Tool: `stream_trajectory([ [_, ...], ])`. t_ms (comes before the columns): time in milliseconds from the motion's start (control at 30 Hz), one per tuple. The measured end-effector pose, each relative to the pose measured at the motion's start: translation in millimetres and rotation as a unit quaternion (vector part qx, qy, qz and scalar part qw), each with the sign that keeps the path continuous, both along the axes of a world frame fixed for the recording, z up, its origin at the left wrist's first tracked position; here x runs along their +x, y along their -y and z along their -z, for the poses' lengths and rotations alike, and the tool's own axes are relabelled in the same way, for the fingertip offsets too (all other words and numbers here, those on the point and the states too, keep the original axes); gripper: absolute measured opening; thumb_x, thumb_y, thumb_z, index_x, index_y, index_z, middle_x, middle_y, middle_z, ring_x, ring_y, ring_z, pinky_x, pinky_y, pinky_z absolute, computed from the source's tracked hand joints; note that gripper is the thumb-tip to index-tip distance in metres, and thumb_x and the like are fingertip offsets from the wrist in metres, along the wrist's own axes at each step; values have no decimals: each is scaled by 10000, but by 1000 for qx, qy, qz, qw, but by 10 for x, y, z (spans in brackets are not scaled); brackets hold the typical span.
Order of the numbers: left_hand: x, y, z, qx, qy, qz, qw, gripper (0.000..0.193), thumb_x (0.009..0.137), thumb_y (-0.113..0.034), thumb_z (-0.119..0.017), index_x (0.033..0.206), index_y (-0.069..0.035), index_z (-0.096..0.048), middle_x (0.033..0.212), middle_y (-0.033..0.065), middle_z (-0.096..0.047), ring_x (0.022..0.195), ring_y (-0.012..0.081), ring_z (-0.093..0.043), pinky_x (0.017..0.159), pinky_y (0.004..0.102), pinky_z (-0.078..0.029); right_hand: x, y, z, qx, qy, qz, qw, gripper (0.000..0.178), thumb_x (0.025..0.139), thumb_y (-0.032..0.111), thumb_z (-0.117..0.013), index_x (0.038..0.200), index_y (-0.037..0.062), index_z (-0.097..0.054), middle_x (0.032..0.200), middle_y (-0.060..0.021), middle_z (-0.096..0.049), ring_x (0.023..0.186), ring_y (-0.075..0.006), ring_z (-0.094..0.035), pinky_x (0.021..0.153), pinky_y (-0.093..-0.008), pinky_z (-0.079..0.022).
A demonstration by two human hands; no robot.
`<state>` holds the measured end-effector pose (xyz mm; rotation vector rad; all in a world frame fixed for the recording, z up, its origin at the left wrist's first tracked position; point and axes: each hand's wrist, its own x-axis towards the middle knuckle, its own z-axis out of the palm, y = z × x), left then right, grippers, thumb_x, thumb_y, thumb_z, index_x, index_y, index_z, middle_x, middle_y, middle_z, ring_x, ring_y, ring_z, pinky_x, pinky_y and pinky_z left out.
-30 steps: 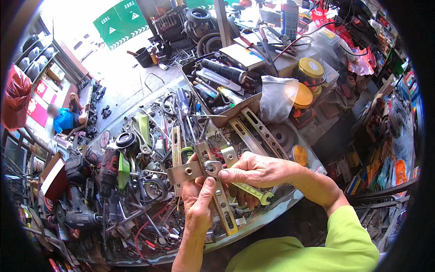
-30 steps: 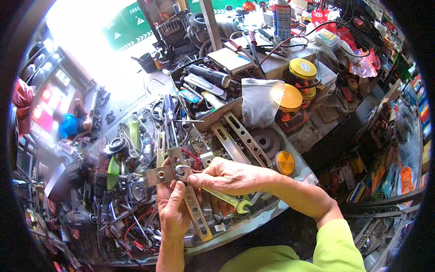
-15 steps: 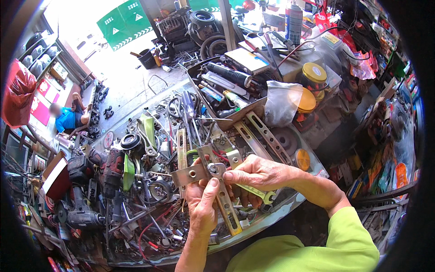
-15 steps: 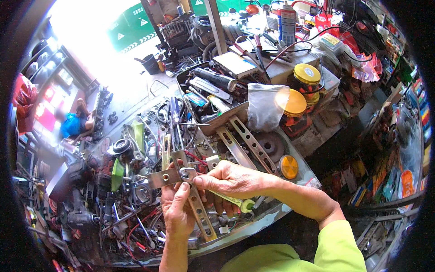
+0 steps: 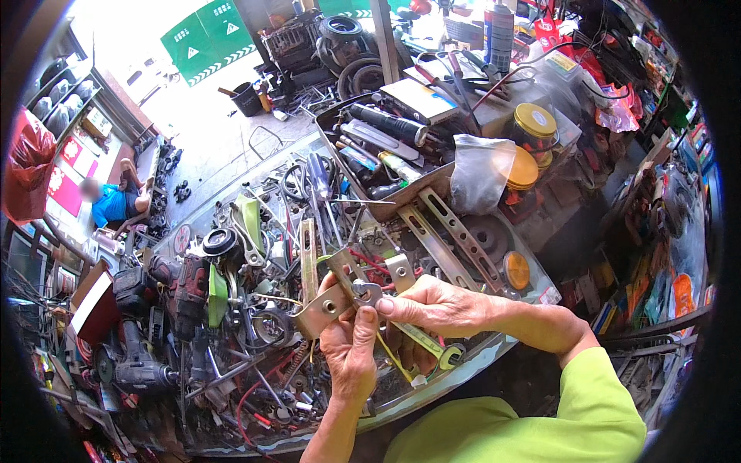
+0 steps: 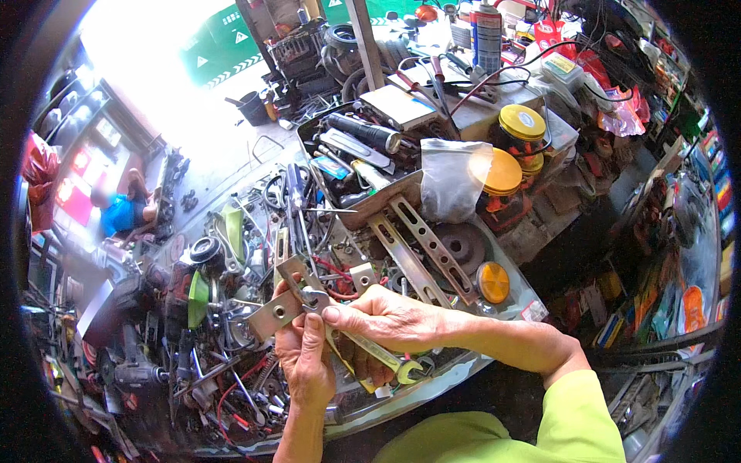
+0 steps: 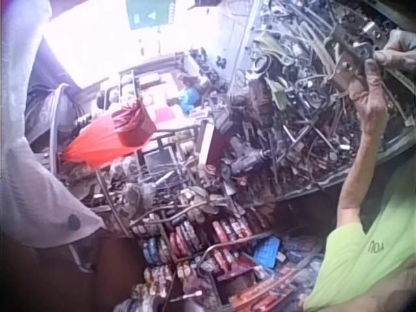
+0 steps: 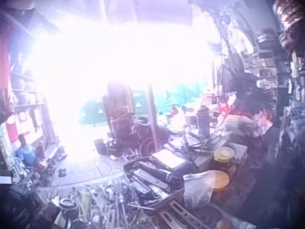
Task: The person assembles a metal bracket by inserting bolts and tightening them with a wrench. They repeatedly adjust the bracket and bolts, then place the assembled bracket on a shelf among other parts.
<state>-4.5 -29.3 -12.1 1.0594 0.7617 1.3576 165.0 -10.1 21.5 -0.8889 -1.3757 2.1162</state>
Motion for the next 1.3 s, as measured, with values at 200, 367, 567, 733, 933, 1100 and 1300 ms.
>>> stream_trajectory([
  [200, -10, 5, 22, -1, 6, -21, 1000, 528, 968, -92, -555, 1438, -63, -318, 1234, 71, -574, 1093, 143, -539, 966, 314, -408, -28, 19, -42, -40, -2, 32, 999, 589, 995, 528, -389, 845, 5, -613, 648, -117, -646, 524, -179, -669, 440, -279, -558],
  [367, 8, -9, 9, 10, -3, -38, 999, 519, 968, -95, -559, 1431, -58, -326, 1238, 63, -568, 1085, 128, -536, 948, 306, -418, -24, 28, -72, -34, -9, 32, 999, 589, 998, 519, -392, 844, -2, -620, 635, -122, -644, 515, -182, -667, 435, -282, -557],
  [567, 24, 15, -7, 24, -17, -47, 998, 511, 967, -102, -556, 1421, -44, -329, 1181, 57, -576, 1042, 121, -540, 929, 290, -419, -16, 13, -66, -43, -8, 8, 999, 613, 997, 524, -390, 812, -10, -626, 642, -123, -648, 510, -181, -664, 432, -277, -551],
  [733, 41, 15, -20, 11, -45, -95, 994, 492, 931, -81, -548, 1388, -39, -369, 1081, 54, -590, 964, 115, -556, 881, 276, -440, -40, 29, -43, -54, -20, 7, 998, 605, 997, 519, -397, 851, -20, -629, 673, -119, -656, 525, -170, -664, 446, -273, -549],
  [933, -61, -89, 70, -53, 7, -143, 988, 433, 934, -150, -537, 1341, -60, -422, 868, 39, -593, 774, 122, -606, 696, 269, -517, -56, 11, 73, -67, -68, -47, 994, 398, 995, 370, -511, 1051, -17, -588, 790, -91, -669, 642, -136, -668, 571, -262, -561],
  [1100, -125, -107, -11, -68, 65, -152, 984, 396, 995, -246, -520, 1344, -102, -401, 1007, 22, -581, 824, 85, -570, 716, 252, -500, -77, 6, 168, -42, -97, -67, 992, 332, 1001, 311, -524, 1104, -2, -560, 802, -65, -638, 621, -97, -605, 544, -248, -515],
  [1300, -161, -129, 80, -72, 115, -138, 981, 450, 1029, -452, -357, 1326, -116, -402, 971, 16, -589, 800, 87, -580, 703, 235, -493, -140, 60, 136, -35, -89, -61, 993, 295, 1016, 300, -491, 1074, 17, -554, 759, -53, -614, 546, -92, -560, 463, -240, -463],
])
